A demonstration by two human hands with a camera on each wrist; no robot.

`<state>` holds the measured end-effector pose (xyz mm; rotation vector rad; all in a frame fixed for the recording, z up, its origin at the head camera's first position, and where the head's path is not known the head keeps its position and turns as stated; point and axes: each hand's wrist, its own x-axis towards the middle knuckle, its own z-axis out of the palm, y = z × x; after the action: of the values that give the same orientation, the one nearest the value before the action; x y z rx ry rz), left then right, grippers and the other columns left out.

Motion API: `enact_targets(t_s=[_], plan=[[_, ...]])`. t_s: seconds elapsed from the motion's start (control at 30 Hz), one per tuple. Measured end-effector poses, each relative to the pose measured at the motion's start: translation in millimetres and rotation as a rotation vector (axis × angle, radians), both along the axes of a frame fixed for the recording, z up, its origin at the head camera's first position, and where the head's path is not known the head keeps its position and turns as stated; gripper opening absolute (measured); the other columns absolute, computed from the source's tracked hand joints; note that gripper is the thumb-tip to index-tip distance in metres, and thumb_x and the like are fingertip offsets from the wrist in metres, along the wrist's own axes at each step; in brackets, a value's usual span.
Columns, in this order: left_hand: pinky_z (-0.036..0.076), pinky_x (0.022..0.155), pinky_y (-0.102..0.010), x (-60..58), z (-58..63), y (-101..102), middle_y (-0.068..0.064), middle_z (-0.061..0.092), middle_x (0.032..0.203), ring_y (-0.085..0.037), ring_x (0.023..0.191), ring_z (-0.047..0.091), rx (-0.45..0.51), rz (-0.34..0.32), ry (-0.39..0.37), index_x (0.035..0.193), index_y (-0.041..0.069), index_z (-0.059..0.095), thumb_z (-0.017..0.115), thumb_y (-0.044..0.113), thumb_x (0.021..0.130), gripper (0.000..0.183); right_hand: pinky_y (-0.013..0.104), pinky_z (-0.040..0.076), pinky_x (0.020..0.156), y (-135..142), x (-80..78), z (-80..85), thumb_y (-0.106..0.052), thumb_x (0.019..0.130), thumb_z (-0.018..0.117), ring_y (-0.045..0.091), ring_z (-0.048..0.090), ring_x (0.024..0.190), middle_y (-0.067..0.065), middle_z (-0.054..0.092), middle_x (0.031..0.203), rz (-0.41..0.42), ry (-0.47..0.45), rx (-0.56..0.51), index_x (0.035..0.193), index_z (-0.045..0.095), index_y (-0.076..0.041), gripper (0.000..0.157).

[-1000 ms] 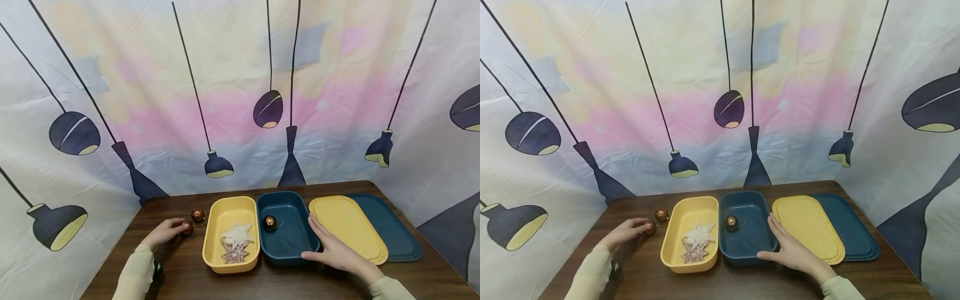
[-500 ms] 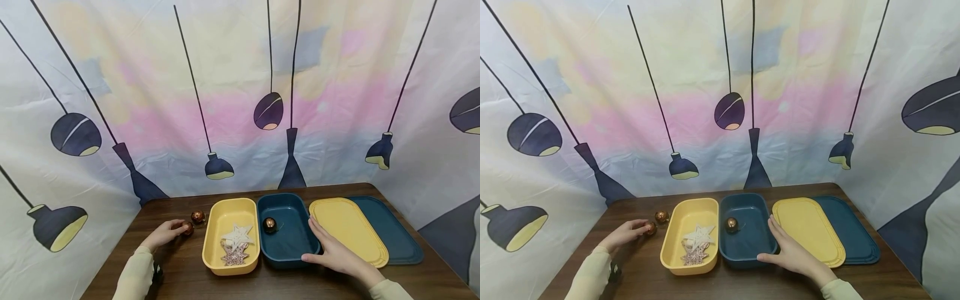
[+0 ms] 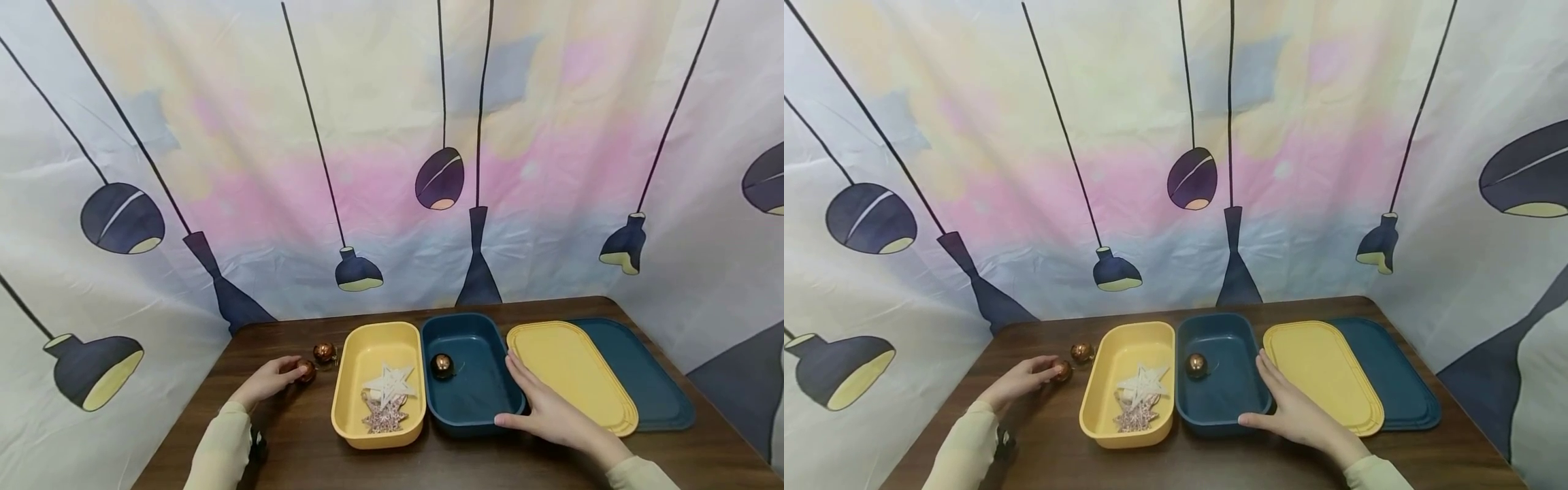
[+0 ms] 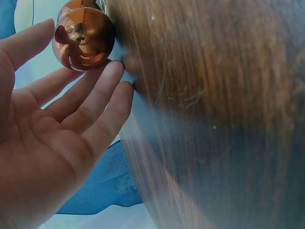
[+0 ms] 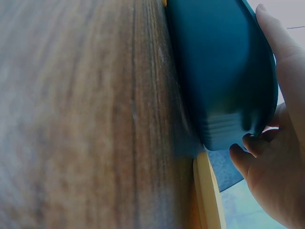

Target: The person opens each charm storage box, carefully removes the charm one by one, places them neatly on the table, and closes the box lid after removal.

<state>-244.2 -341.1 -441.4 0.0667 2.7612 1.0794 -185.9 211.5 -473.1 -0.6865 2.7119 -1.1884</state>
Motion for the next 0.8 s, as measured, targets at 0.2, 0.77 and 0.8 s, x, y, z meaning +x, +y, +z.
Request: enact_targets(t_s=[0.2,0.77,0.8], plan=[[0.053,0.089,-0.049,3.6,-9.4,-2.9,-0.032,0.051,0.140,-0.031,0.105,0.065,0.009,0.007,0.008,0.145,-0.012,0.043,0.061,0.035,0.102,0.067,0.066,0.029,0.110,-0.8,4.5,-8.2,-0.049,0.092,0.071,0.043,0.012,0.151,0.016,0.001,0.168,0.000,-0.036,-0.007,0.162,0.010,-0.003,0.104],[0.043,0.101,-0.059,-5.2,-3.2,-4.2,-0.035,0.042,0.147,-0.051,0.134,0.041,-0.038,0.009,0.006,0.148,-0.013,0.039,0.060,0.040,0.102,0.072,0.065,0.032,0.109,1.1,-2.4,-5.2,-0.053,0.089,0.073,0.043,0.016,0.150,0.016,0.005,0.168,-0.022,0.032,0.027,0.162,0.012,-0.004,0.107],[0.043,0.102,-0.060,-4.5,-3.6,-4.5,-0.035,0.041,0.148,-0.051,0.134,0.040,-0.040,0.011,0.003,0.148,-0.012,0.039,0.060,0.040,0.102,0.073,0.065,0.031,0.109,0.8,-2.6,-5.2,-0.053,0.089,0.073,0.042,0.016,0.150,0.016,0.005,0.168,-0.019,0.029,0.027,0.162,0.012,-0.005,0.107]])
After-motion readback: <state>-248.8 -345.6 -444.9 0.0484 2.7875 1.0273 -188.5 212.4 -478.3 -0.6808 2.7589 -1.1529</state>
